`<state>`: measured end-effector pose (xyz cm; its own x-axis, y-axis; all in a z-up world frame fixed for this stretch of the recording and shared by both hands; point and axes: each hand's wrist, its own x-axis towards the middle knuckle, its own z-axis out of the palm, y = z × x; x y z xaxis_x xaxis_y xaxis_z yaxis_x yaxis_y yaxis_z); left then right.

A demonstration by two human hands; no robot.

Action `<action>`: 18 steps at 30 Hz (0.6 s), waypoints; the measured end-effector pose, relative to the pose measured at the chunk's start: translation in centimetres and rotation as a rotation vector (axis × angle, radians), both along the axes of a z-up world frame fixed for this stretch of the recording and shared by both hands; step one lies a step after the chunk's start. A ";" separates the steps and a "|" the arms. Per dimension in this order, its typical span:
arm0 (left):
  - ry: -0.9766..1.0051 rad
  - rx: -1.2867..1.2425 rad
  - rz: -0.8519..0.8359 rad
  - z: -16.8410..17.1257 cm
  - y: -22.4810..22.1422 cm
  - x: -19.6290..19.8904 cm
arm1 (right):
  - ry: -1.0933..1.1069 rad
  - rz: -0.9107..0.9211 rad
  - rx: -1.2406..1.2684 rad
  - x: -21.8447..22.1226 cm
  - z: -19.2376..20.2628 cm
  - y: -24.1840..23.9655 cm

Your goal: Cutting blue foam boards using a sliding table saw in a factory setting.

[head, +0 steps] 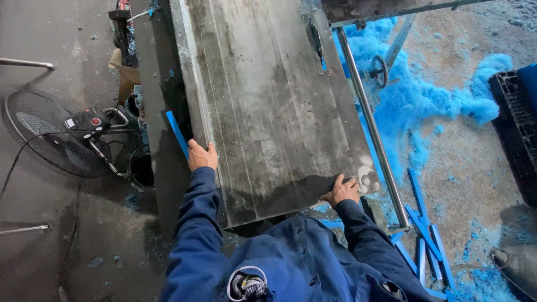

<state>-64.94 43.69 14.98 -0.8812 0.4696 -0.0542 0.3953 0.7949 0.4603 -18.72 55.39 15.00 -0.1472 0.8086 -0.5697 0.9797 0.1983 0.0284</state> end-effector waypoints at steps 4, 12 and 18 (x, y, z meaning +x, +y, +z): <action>-0.024 -0.007 0.008 0.4 0.0 0.0 | 0.007 -0.055 -0.032 -0.6 1.2 0.0; -0.004 0.012 -0.013 -0.1 -0.1 -0.1 | 0.014 -0.052 -0.037 -0.1 0.2 0.1; -0.002 0.005 -0.026 0.2 -0.1 0.0 | 0.015 -0.040 -0.045 0.2 -0.2 0.0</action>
